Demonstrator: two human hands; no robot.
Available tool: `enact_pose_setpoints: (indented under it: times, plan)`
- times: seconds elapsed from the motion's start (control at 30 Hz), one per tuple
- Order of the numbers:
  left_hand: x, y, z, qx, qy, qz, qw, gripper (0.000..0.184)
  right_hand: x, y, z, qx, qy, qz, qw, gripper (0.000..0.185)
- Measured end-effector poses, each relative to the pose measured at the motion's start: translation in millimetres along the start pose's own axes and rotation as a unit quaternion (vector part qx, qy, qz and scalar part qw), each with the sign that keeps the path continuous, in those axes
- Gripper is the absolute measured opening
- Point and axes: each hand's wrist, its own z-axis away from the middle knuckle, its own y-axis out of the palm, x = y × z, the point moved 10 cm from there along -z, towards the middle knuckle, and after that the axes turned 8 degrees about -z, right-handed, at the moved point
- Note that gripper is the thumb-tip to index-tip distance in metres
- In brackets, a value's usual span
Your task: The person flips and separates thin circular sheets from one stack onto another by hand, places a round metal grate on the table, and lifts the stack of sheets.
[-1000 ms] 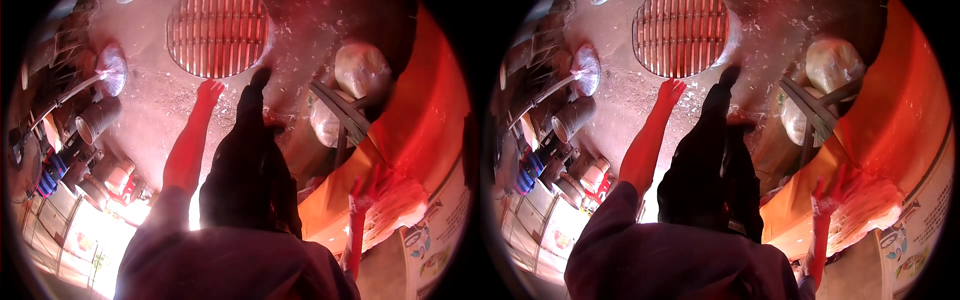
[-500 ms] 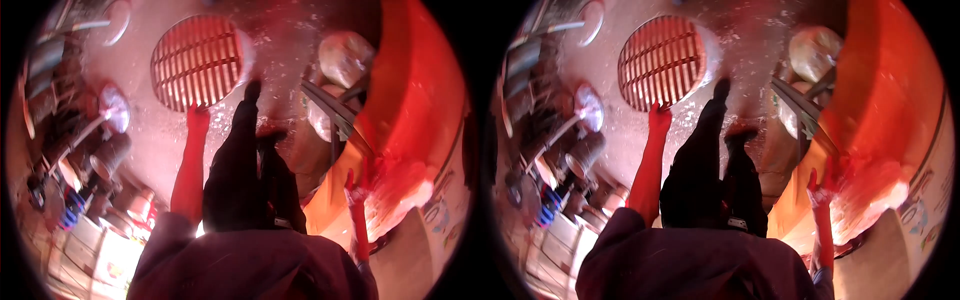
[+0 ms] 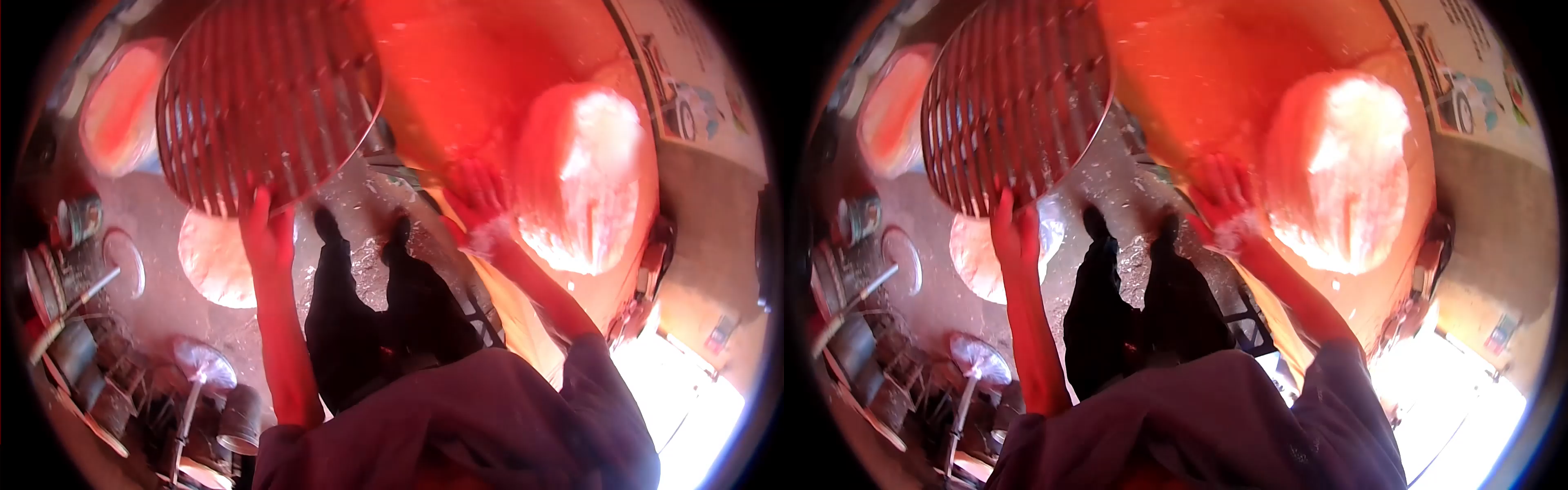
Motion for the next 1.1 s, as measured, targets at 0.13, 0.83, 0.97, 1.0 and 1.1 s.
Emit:
enact_pose_setpoints:
  times: [0.13,0.83,0.97,1.0,1.1]
  plan:
    - [61,108,-71,0.111,-0.048,-0.044,0.992,0.028,-2,-16,-4,-0.004,0.025,-0.057,0.998,0.045]
    - [232,274,70,0.178,-0.155,-0.563,0.792,0.077,-313,-91,330,-0.251,0.603,-0.591,0.473,0.090]
    - [242,269,63,0.163,-0.217,-0.575,0.772,0.070,-362,-54,338,-0.178,0.633,-0.472,0.587,0.069]
    - [242,271,62,0.162,-0.219,-0.573,0.773,0.067,-360,-58,330,-0.168,0.624,-0.468,0.603,0.061]
    - [247,265,55,0.153,-0.223,-0.550,0.790,0.064,-346,-62,326,-0.190,0.612,-0.539,0.547,0.060]
